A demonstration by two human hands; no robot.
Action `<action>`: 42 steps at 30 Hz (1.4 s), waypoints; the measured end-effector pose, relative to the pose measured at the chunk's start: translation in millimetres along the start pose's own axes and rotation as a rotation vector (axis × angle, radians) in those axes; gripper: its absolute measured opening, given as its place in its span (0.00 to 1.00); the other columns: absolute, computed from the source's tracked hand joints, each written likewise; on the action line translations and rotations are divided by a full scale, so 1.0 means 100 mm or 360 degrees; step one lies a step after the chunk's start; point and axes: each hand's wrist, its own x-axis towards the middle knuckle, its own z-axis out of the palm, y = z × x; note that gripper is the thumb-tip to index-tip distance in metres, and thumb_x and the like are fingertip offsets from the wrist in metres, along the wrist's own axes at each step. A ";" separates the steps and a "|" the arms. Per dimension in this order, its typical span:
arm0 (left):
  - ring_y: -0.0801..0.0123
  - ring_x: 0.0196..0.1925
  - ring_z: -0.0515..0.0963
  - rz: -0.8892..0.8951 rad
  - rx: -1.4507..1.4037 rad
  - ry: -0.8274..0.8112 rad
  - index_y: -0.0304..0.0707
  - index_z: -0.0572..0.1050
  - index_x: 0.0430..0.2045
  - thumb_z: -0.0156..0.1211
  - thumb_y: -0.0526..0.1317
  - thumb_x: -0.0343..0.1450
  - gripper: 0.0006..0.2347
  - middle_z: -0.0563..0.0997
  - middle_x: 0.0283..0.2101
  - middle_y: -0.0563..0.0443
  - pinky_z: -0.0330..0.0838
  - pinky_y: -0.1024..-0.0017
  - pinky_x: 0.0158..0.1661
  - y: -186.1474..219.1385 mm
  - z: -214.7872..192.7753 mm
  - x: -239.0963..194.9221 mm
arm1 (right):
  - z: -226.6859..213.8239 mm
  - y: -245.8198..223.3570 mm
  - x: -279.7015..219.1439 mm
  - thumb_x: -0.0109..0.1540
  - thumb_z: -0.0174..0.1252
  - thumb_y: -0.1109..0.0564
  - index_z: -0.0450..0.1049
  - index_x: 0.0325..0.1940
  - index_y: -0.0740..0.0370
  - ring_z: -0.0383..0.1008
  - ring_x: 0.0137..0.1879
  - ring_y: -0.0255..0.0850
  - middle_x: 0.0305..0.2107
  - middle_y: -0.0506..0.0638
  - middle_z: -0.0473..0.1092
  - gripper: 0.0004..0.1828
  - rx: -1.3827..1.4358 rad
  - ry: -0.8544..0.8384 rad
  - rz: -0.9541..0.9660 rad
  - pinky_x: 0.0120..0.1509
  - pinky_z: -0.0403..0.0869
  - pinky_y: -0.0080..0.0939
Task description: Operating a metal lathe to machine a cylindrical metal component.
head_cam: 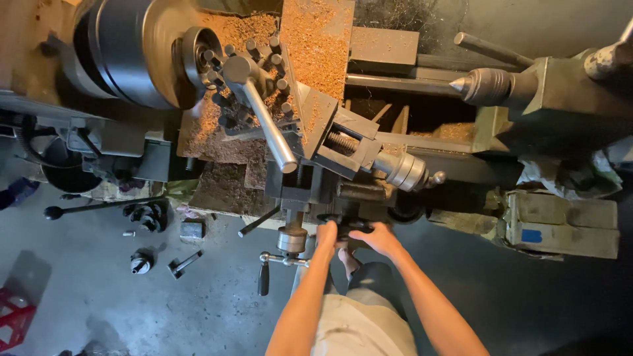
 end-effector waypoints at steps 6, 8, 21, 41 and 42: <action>0.50 0.35 0.83 0.0230 0.0153 -0.0016 0.20 0.79 0.36 0.60 0.46 0.65 0.20 0.83 0.36 0.34 0.78 0.54 0.34 -0.11 0.33 -0.53 | 0.17 -0.12 -0.01 0.51 0.65 0.37 0.82 0.43 0.64 0.82 0.41 0.57 0.33 0.64 0.79 0.30 -0.0448 0.0227 0.0027 0.48 0.78 0.51; 0.52 0.38 0.83 0.0266 0.0247 0.0092 0.21 0.79 0.36 0.62 0.46 0.64 0.20 0.83 0.37 0.35 0.78 0.55 0.38 -0.11 0.35 -0.46 | 0.24 -0.13 0.01 0.53 0.64 0.37 0.82 0.43 0.65 0.81 0.43 0.59 0.34 0.66 0.78 0.29 -0.0575 0.0291 0.0020 0.50 0.78 0.53; 0.47 0.22 0.81 -0.0090 -0.0126 -0.0239 0.24 0.71 0.37 0.51 0.41 0.68 0.14 0.78 0.28 0.29 0.81 0.54 0.23 0.04 0.01 -0.07 | -0.18 0.54 0.24 0.54 0.68 0.37 0.69 0.63 0.63 0.73 0.59 0.56 0.53 0.64 0.72 0.41 -0.0387 -0.0056 -0.0088 0.61 0.71 0.50; 0.46 0.38 0.85 0.0105 0.0120 0.0101 0.20 0.72 0.45 0.61 0.47 0.67 0.23 0.80 0.42 0.33 0.85 0.49 0.32 0.05 0.31 -0.64 | 0.11 -0.13 -0.04 0.52 0.66 0.34 0.79 0.52 0.65 0.81 0.49 0.51 0.43 0.62 0.80 0.36 -0.0344 0.0159 0.0021 0.55 0.76 0.48; 0.45 0.40 0.85 0.0157 0.0231 0.0184 0.21 0.73 0.43 0.63 0.46 0.65 0.22 0.81 0.43 0.31 0.84 0.49 0.34 0.01 0.34 -0.58 | 0.11 -0.15 -0.04 0.52 0.65 0.33 0.79 0.51 0.65 0.81 0.49 0.54 0.42 0.65 0.79 0.36 -0.0424 0.0196 0.0029 0.54 0.76 0.50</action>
